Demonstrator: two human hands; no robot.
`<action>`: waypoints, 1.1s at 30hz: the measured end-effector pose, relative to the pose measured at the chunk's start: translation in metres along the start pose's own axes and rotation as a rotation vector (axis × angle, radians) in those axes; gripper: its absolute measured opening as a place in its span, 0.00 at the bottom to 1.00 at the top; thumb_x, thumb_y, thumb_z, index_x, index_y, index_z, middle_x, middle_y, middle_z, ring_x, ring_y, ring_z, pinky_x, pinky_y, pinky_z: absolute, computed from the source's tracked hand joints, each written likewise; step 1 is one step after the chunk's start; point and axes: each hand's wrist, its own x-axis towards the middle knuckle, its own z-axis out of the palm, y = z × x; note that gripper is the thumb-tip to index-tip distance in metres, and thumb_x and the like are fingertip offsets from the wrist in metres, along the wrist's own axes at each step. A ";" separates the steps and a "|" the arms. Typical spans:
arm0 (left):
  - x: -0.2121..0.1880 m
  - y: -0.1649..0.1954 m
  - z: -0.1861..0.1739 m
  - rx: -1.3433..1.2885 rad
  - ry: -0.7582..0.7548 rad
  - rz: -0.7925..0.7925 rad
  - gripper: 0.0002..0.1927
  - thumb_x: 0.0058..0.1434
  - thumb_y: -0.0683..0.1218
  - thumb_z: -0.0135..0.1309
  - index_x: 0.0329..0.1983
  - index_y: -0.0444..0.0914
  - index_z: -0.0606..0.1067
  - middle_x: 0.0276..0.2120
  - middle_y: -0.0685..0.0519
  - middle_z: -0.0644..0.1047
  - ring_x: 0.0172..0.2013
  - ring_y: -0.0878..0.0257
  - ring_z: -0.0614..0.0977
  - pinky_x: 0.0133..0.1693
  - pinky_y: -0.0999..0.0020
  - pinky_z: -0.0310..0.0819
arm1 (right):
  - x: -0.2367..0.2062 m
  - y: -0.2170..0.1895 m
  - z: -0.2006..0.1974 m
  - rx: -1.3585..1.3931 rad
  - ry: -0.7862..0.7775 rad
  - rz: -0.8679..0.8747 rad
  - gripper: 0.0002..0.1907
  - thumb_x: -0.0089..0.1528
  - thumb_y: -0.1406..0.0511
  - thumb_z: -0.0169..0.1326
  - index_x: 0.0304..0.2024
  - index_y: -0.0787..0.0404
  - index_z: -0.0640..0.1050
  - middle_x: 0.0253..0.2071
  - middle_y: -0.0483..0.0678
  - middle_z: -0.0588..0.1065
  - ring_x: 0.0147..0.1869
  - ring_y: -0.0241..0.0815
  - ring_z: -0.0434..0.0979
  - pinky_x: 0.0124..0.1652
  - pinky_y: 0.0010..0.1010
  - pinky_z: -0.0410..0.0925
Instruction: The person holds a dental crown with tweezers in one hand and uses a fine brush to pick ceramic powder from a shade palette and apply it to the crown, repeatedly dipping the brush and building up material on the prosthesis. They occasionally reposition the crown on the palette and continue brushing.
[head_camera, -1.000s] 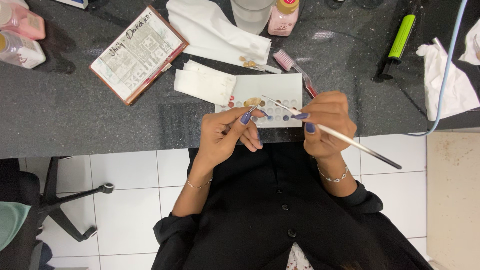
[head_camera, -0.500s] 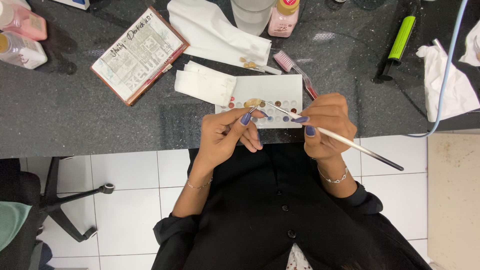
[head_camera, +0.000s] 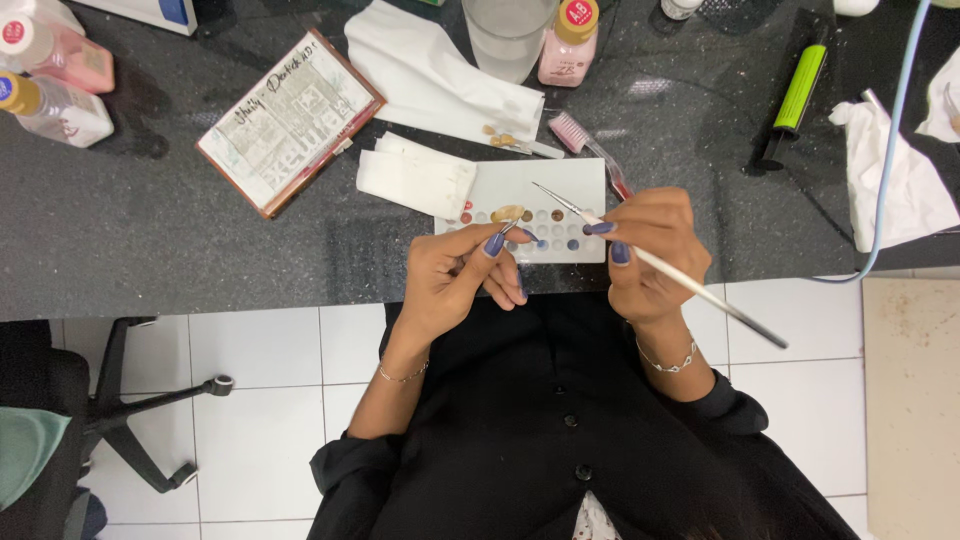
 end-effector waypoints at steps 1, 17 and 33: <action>0.001 0.000 0.000 -0.004 0.001 -0.008 0.15 0.76 0.44 0.45 0.51 0.27 0.78 0.27 0.47 0.80 0.26 0.59 0.87 0.24 0.71 0.84 | 0.002 -0.001 0.000 -0.010 -0.026 0.009 0.06 0.70 0.67 0.52 0.41 0.63 0.77 0.37 0.52 0.78 0.43 0.46 0.76 0.44 0.35 0.70; 0.008 0.035 0.025 0.092 0.153 -0.043 0.16 0.76 0.45 0.42 0.51 0.27 0.75 0.45 0.43 0.82 0.24 0.64 0.85 0.18 0.79 0.74 | 0.019 -0.021 0.013 -0.023 -0.205 0.159 0.11 0.77 0.63 0.45 0.52 0.62 0.75 0.47 0.51 0.81 0.47 0.41 0.82 0.47 0.31 0.72; 0.006 0.003 0.014 0.114 0.108 -0.023 0.16 0.77 0.46 0.43 0.49 0.30 0.78 0.26 0.49 0.80 0.19 0.69 0.81 0.17 0.79 0.68 | 0.003 -0.004 0.007 0.046 -0.059 0.124 0.15 0.78 0.60 0.44 0.51 0.65 0.77 0.45 0.55 0.80 0.45 0.44 0.81 0.45 0.32 0.71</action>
